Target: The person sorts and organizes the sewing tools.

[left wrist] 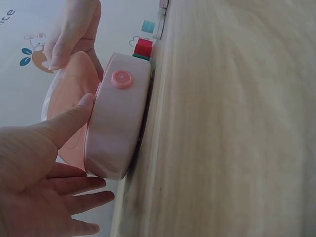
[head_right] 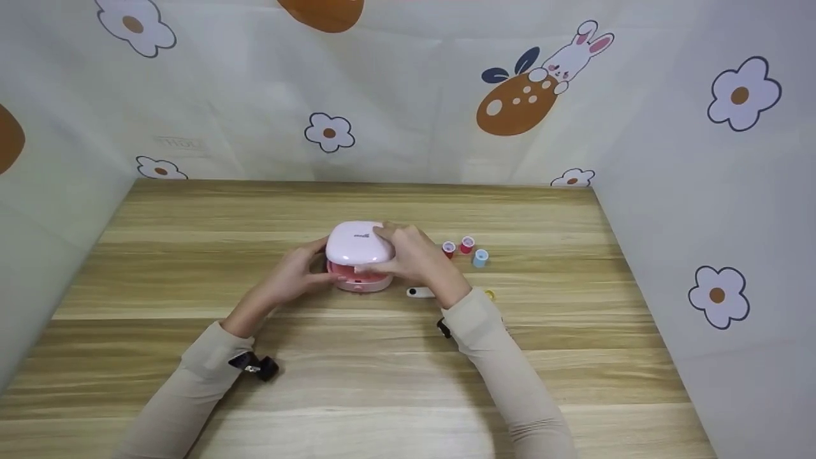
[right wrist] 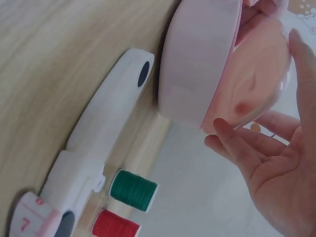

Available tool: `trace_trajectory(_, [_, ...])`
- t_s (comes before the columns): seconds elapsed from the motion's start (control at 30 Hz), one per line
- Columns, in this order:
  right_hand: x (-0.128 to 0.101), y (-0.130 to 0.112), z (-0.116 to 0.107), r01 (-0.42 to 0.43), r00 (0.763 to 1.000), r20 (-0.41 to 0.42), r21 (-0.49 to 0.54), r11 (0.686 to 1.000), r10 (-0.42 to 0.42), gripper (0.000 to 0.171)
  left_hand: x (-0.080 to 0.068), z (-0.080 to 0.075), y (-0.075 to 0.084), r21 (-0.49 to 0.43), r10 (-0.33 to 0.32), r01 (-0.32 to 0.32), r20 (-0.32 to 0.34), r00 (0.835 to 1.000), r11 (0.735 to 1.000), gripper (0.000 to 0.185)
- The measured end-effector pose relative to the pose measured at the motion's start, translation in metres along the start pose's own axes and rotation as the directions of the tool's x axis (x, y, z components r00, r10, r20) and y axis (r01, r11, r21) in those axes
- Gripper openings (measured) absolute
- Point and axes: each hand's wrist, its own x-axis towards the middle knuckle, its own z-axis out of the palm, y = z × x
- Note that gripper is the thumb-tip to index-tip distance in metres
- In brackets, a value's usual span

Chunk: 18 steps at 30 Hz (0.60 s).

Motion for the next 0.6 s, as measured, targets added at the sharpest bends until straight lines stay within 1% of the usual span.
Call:
trace_trajectory(0.07, [-0.002, 0.001, -0.001, 0.019, 1.000, 0.003, -0.010, 1.000, -0.019, 0.078, 0.000, 0.000, 0.000, 0.000, 0.016, -0.016, -0.003, 1.000, 1.000, 0.080])
trace_trajectory(0.13, [-0.004, 0.002, -0.002, 0.039, 0.999, 0.000, -0.005, 0.999, -0.039, 0.074, 0.000, 0.001, 0.000, 0.003, 0.021, -0.021, -0.004, 1.000, 1.000, 0.080])
trace_trajectory(0.3, [-0.010, 0.002, -0.009, 0.085, 0.995, -0.048, 0.034, 0.996, -0.083, 0.058, 0.000, 0.001, 0.000, 0.011, -0.006, 0.006, -0.001, 1.000, 1.000, 0.081])
trace_trajectory(0.5, [-0.014, -0.001, -0.015, 0.148, 0.982, -0.123, 0.007, 0.989, -0.146, 0.043, -0.001, 0.000, 0.001, -0.004, -0.035, 0.035, 0.006, 0.999, 0.999, 0.085])
trace_trajectory(0.6, [-0.016, -0.003, -0.016, 0.177, 0.972, -0.151, -0.020, 0.984, -0.178, 0.036, -0.001, 0.000, 0.001, -0.002, -0.036, 0.036, 0.008, 0.999, 0.999, 0.085])
